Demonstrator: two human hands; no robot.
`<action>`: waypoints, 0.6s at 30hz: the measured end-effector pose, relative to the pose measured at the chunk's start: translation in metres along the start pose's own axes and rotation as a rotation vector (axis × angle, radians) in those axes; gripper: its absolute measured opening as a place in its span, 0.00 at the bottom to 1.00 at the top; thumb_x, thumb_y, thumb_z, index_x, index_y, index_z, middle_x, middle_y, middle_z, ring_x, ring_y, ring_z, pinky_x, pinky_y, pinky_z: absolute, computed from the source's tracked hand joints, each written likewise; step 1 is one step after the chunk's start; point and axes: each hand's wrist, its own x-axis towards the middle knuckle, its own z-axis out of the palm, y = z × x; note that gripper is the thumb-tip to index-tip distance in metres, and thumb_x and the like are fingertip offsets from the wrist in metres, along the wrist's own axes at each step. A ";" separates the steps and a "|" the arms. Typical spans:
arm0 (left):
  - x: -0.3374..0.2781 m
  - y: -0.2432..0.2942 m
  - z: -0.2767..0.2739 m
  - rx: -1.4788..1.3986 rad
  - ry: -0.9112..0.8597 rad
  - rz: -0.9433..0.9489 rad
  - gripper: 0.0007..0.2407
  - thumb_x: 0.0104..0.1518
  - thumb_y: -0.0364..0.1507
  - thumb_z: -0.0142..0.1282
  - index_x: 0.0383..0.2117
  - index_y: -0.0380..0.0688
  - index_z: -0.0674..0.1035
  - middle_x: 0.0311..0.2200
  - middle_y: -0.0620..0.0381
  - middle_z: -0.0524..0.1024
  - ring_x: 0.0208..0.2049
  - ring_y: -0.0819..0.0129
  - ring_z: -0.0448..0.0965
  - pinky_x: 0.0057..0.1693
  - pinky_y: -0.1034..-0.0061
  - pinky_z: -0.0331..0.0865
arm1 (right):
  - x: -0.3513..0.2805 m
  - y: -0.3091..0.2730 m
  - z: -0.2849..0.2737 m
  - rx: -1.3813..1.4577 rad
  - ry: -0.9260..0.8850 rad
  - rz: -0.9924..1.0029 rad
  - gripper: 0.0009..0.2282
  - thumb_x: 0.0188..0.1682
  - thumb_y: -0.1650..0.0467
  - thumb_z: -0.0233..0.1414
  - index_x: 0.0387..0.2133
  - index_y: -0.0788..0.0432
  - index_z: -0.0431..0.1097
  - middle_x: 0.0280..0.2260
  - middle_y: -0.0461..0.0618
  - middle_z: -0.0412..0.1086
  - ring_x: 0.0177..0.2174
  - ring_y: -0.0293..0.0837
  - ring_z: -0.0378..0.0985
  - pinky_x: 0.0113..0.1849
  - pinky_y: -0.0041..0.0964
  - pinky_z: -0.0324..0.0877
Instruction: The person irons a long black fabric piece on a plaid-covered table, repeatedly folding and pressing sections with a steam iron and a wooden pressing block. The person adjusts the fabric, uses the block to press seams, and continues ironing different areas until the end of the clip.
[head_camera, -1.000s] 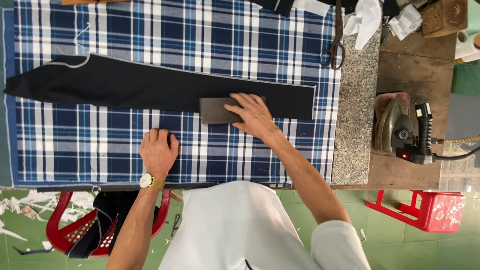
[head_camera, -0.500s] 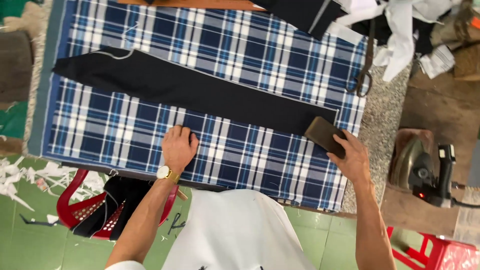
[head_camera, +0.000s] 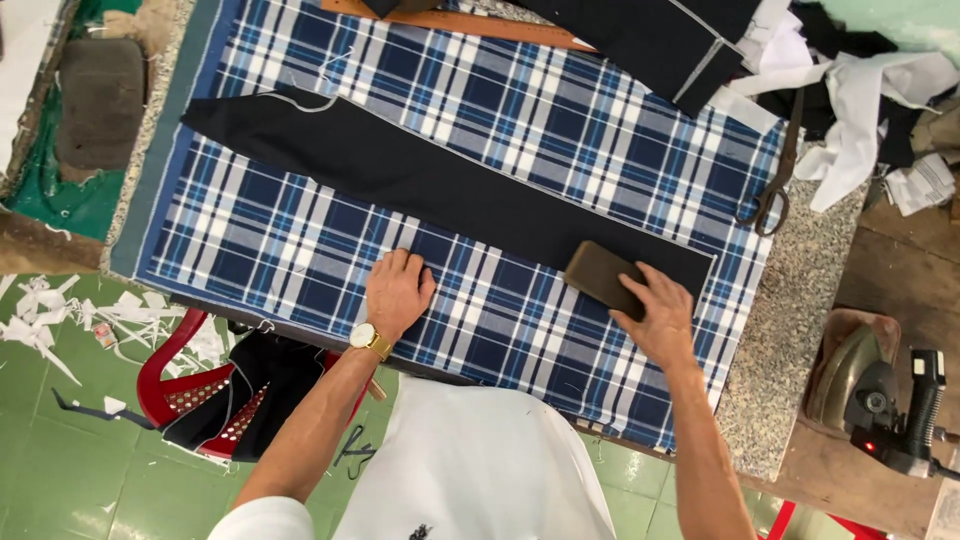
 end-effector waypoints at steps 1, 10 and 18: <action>0.001 -0.003 -0.001 0.005 0.003 -0.005 0.07 0.54 0.36 0.56 0.28 0.47 0.76 0.29 0.55 0.71 0.33 0.58 0.76 0.40 0.68 0.67 | 0.008 -0.010 0.006 0.001 0.000 -0.007 0.26 0.40 0.59 0.65 0.56 0.36 0.71 0.63 0.40 0.64 0.62 0.44 0.64 0.63 0.45 0.53; 0.053 -0.077 -0.038 -0.078 0.020 -0.087 0.20 0.69 0.41 0.44 0.59 0.42 0.75 0.57 0.41 0.72 0.62 0.49 0.68 0.63 0.54 0.56 | 0.049 -0.074 0.020 0.017 -0.200 -0.016 0.27 0.44 0.56 0.60 0.60 0.33 0.66 0.67 0.37 0.57 0.66 0.42 0.55 0.65 0.47 0.44; 0.057 -0.147 -0.006 0.001 -0.231 -0.070 0.30 0.70 0.53 0.36 0.70 0.46 0.66 0.69 0.46 0.63 0.73 0.53 0.54 0.72 0.49 0.37 | 0.048 -0.079 0.015 0.052 -0.224 0.003 0.26 0.46 0.57 0.60 0.61 0.34 0.65 0.68 0.38 0.55 0.67 0.42 0.53 0.65 0.49 0.44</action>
